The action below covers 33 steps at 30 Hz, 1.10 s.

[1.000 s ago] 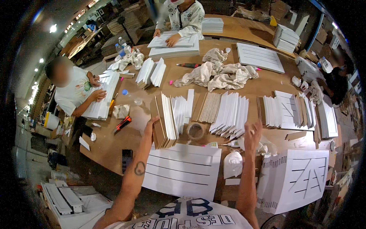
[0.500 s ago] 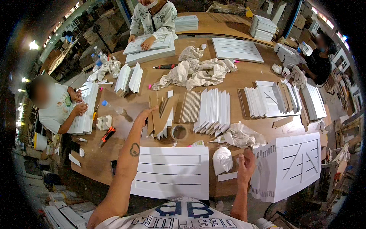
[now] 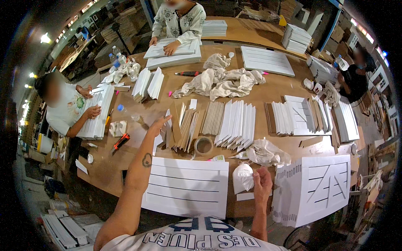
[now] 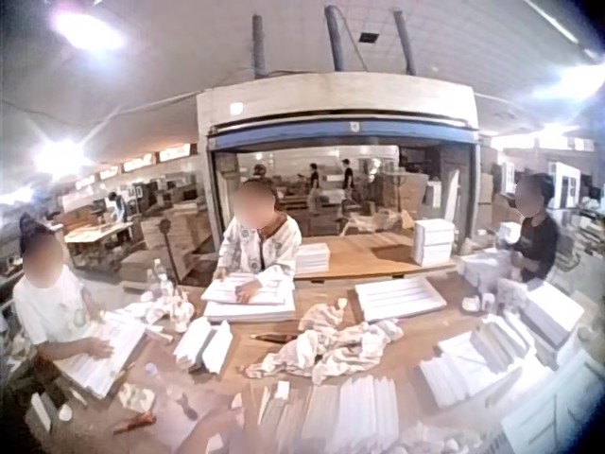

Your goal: The person picks up a stack of white slats from a floor pallet, applies glue to their edges using a squeeze bottle, and inserts the slats into pre-cut grooves on a larger white furniture panel.

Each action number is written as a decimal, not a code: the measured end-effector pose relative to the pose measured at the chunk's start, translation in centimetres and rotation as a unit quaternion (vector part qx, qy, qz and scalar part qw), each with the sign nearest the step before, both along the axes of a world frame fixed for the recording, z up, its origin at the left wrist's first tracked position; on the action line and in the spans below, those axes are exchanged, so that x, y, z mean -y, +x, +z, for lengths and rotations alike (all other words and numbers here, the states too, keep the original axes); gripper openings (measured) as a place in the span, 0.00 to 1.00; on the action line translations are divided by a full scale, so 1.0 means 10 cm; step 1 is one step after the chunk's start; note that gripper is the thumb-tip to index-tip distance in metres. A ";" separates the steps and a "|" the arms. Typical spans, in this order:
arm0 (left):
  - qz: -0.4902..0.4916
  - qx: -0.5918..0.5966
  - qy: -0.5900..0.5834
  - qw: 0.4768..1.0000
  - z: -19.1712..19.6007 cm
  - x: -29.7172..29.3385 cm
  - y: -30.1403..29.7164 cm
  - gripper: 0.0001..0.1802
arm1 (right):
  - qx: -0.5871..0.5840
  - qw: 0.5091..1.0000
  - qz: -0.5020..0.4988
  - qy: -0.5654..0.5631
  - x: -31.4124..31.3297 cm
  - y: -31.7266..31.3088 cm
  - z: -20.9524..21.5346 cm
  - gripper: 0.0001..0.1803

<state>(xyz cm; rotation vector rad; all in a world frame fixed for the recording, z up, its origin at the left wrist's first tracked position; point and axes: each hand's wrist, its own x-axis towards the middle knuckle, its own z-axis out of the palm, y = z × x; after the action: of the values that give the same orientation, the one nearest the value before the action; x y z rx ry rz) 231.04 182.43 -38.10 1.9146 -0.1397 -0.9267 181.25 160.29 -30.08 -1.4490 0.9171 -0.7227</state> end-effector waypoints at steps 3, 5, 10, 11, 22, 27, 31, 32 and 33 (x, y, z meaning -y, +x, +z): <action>0.094 0.036 0.013 0.995 -0.22 -0.16 0.11 0.60 | 0.021 0.998 0.049 -0.019 0.01 0.00 -0.10 0.17; 0.097 0.006 0.011 0.995 -0.22 -0.11 0.10 0.60 | 0.023 0.999 0.027 0.017 -0.01 0.01 0.03 0.17; 0.076 0.058 0.031 0.995 -0.09 0.01 0.03 0.62 | 0.010 1.000 0.008 0.009 0.08 -0.07 0.03 0.17; 0.114 0.136 0.063 0.982 -0.21 -0.31 0.16 0.57 | 0.023 0.999 0.026 0.025 0.01 0.01 0.05 0.17; -0.173 0.568 0.063 0.802 0.49 0.60 -1.60 0.13 | 0.020 1.000 0.009 0.021 0.03 -0.02 -0.06 0.15; -0.311 0.590 0.182 0.723 0.34 0.84 -1.38 0.20 | 0.053 0.997 0.042 0.037 0.04 0.06 -0.08 0.17; -0.352 0.588 0.240 0.688 0.27 0.96 -1.17 0.17 | 0.011 0.998 0.051 0.044 0.07 -0.13 0.00 0.17; -0.357 0.596 0.259 0.671 0.25 0.99 -1.14 0.17 | -0.006 0.998 0.046 0.049 0.08 -0.22 -0.02 0.17; -0.362 0.603 0.278 0.655 0.21 1.04 -1.12 0.17 | -0.022 0.997 0.043 0.055 0.09 -0.30 -0.04 0.17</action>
<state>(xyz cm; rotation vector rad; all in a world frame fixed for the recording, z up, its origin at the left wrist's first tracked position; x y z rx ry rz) 219.87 172.07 -35.96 2.8280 -1.6757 0.1110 178.23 159.39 -30.45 -1.4036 0.9087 -0.5704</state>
